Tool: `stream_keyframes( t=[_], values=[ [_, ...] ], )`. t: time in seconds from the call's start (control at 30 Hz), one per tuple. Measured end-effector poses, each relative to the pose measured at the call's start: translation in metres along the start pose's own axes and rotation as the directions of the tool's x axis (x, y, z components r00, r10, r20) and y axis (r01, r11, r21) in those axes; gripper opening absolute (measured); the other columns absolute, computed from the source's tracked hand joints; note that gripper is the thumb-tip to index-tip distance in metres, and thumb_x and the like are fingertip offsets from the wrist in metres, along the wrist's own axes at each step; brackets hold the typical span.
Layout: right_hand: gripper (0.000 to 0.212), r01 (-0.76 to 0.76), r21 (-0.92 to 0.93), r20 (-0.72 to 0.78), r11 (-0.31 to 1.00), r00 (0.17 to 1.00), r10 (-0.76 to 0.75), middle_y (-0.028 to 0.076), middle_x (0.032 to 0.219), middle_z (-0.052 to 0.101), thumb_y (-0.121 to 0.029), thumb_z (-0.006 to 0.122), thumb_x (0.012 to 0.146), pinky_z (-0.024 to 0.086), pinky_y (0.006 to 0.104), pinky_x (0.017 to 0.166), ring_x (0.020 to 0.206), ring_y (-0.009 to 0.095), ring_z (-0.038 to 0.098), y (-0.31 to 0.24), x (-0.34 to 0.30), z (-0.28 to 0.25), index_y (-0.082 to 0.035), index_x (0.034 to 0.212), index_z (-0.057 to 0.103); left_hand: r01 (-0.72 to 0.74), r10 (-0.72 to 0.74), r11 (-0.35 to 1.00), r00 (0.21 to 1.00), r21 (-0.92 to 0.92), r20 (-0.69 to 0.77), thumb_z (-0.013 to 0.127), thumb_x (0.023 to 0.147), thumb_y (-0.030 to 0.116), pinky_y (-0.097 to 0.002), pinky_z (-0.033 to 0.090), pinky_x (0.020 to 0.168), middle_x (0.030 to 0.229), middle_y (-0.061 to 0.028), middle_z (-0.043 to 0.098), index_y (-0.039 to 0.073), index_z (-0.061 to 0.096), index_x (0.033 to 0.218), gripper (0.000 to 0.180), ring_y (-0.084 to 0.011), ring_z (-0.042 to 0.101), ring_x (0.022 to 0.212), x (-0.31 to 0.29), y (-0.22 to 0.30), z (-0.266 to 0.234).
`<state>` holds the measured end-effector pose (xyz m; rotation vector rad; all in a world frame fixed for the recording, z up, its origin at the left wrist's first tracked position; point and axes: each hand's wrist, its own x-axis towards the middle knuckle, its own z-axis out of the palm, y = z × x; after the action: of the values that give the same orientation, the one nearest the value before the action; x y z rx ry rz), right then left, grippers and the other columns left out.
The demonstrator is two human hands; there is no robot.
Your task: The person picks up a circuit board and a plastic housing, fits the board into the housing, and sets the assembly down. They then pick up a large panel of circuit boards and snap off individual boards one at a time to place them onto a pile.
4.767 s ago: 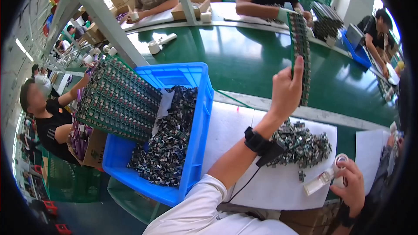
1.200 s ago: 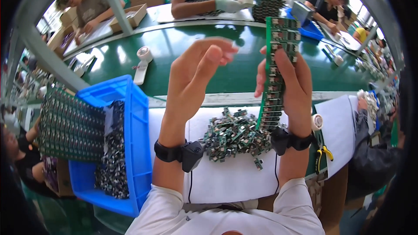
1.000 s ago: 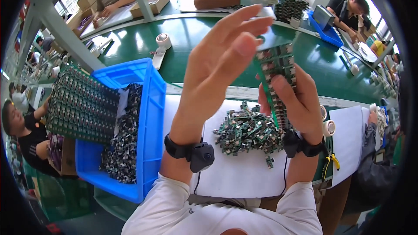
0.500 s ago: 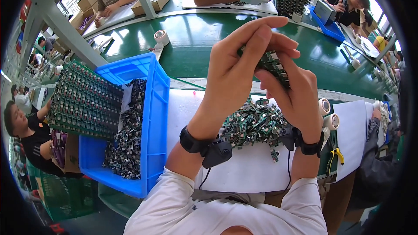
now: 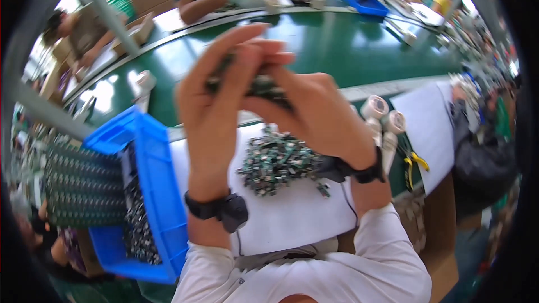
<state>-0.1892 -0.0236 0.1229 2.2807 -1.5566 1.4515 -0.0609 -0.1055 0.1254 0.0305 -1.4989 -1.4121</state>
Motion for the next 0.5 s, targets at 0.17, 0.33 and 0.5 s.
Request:
stream_keyframes(
  t=[0.17,0.33,0.5],
  values=[
    [0.036,0.032,-0.260,-0.019,0.965,0.999,-0.038,0.016,0.072,0.063,-0.026,0.072,0.091,0.049,0.0384,0.050,0.059,0.036,0.063,-0.001,-0.005,-0.006,0.001,0.109,0.055,0.010,-0.015,0.999,0.994,-0.044,-0.111,0.058,0.102,0.014,-0.0300,0.056,0.084,0.106,-0.0156,0.072,-0.004,0.062,0.126,0.030,-0.0215,0.071,0.093,-0.001,-0.006,0.015],
    [0.034,0.049,-0.341,0.011,0.939,0.999,-0.049,0.014,0.070,0.062,-0.030,0.070,0.092,0.048,0.0383,0.049,0.058,0.034,0.064,0.002,-0.006,-0.004,-0.001,0.101,0.054,0.030,-0.016,0.998,0.969,0.051,-0.248,0.058,0.102,0.014,-0.0296,0.057,0.082,0.106,-0.0161,0.071,-0.003,0.063,0.127,0.030,-0.0213,0.072,0.093,-0.003,-0.009,0.019],
    [0.035,0.062,-0.360,0.026,0.931,0.998,-0.056,0.014,0.069,0.062,-0.032,0.070,0.092,0.048,0.0380,0.048,0.058,0.034,0.064,0.008,-0.005,0.002,-0.002,0.098,0.053,0.057,-0.029,0.996,0.942,0.073,-0.335,0.058,0.102,0.015,-0.0290,0.057,0.081,0.107,-0.0159,0.072,-0.003,0.062,0.127,0.031,-0.0209,0.072,0.092,-0.003,-0.012,0.021]
  ],
)
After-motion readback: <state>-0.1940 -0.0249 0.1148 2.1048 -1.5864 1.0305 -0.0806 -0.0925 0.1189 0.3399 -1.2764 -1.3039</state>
